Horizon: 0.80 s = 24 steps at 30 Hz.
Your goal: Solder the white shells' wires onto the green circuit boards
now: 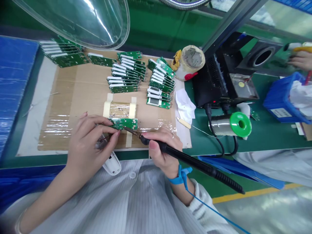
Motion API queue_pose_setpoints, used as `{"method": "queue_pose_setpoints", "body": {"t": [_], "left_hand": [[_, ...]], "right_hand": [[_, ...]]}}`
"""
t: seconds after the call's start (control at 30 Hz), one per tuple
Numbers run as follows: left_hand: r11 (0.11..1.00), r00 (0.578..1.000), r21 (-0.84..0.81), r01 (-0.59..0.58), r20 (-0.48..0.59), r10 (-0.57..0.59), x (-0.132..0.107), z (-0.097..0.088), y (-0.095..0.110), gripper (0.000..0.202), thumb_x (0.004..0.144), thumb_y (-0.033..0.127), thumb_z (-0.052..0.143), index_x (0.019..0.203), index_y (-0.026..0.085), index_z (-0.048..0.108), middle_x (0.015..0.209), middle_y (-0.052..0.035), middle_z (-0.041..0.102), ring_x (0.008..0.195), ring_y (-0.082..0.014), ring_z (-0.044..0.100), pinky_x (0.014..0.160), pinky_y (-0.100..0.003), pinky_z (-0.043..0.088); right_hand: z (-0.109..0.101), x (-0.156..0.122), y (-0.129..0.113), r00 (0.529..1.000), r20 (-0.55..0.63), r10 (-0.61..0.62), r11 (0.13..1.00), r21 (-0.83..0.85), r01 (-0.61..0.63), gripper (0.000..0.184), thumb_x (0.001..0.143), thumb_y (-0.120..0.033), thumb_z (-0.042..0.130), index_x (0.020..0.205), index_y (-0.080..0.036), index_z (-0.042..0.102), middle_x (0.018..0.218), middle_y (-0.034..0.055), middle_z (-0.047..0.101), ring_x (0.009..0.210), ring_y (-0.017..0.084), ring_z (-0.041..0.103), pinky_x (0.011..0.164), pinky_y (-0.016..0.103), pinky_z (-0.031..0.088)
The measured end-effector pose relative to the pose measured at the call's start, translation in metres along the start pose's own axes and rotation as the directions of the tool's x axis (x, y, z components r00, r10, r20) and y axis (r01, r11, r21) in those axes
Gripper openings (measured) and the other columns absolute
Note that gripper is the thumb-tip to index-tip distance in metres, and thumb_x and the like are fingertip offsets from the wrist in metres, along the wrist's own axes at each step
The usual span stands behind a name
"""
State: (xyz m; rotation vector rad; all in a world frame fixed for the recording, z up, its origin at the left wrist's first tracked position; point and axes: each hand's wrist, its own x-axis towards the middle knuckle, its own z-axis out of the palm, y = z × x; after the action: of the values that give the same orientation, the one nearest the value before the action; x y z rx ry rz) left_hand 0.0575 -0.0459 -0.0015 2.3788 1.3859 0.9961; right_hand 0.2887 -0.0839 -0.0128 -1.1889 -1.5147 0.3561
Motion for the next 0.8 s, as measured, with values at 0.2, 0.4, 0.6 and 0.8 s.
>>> {"method": "queue_pose_setpoints", "body": {"t": [0.2,0.4,0.6,0.8], "left_hand": [[1.000,1.000,0.021,-0.002,0.009,0.002,0.000,-0.010,0.002,0.013,0.102,0.015,0.071,0.109,0.026,0.066,0.123,-0.0105,0.071,0.120,-0.0320,0.070,0.117,-0.060,0.051],[0.989,0.990,-0.052,0.140,0.020,-0.139,-0.019,-0.036,-0.003,0.035,0.104,0.020,0.067,0.138,0.026,0.063,0.148,-0.0145,0.065,0.142,-0.0386,0.062,0.117,-0.062,0.051],[0.900,0.962,-0.341,0.272,0.120,-0.245,-0.034,-0.034,-0.010,0.038,0.107,0.010,0.059,0.140,0.029,0.063,0.152,-0.0079,0.063,0.147,-0.0245,0.062,0.121,-0.043,0.058],[0.902,0.965,-0.345,0.258,0.132,-0.226,-0.035,-0.032,-0.015,0.041,0.106,0.008,0.058,0.141,0.030,0.063,0.150,-0.0081,0.064,0.142,-0.0219,0.067,0.110,-0.034,0.066]], "right_hand": [[0.008,0.008,0.001,0.999,0.044,0.009,0.993,-0.119,-0.004,0.026,0.113,-0.032,0.065,0.138,-0.032,0.073,0.091,-0.0011,0.086,0.087,0.022,0.087,0.085,0.039,0.076],[0.022,0.013,0.005,0.984,0.172,0.052,0.985,-0.169,-0.023,0.056,0.102,-0.017,0.078,0.153,-0.034,0.063,0.138,0.0053,0.082,0.099,0.022,0.087,0.091,0.039,0.077],[0.028,0.008,-0.018,0.997,0.077,-0.016,0.997,-0.071,0.021,0.075,0.096,-0.008,0.080,0.161,-0.036,0.053,0.149,0.0075,0.077,0.084,0.019,0.085,0.080,0.037,0.079],[0.030,-0.001,-0.035,0.982,0.147,-0.118,0.986,-0.104,0.134,0.080,0.092,-0.007,0.084,0.162,-0.030,0.053,0.137,0.0092,0.083,0.107,0.027,0.088,0.078,0.034,0.079]]}}
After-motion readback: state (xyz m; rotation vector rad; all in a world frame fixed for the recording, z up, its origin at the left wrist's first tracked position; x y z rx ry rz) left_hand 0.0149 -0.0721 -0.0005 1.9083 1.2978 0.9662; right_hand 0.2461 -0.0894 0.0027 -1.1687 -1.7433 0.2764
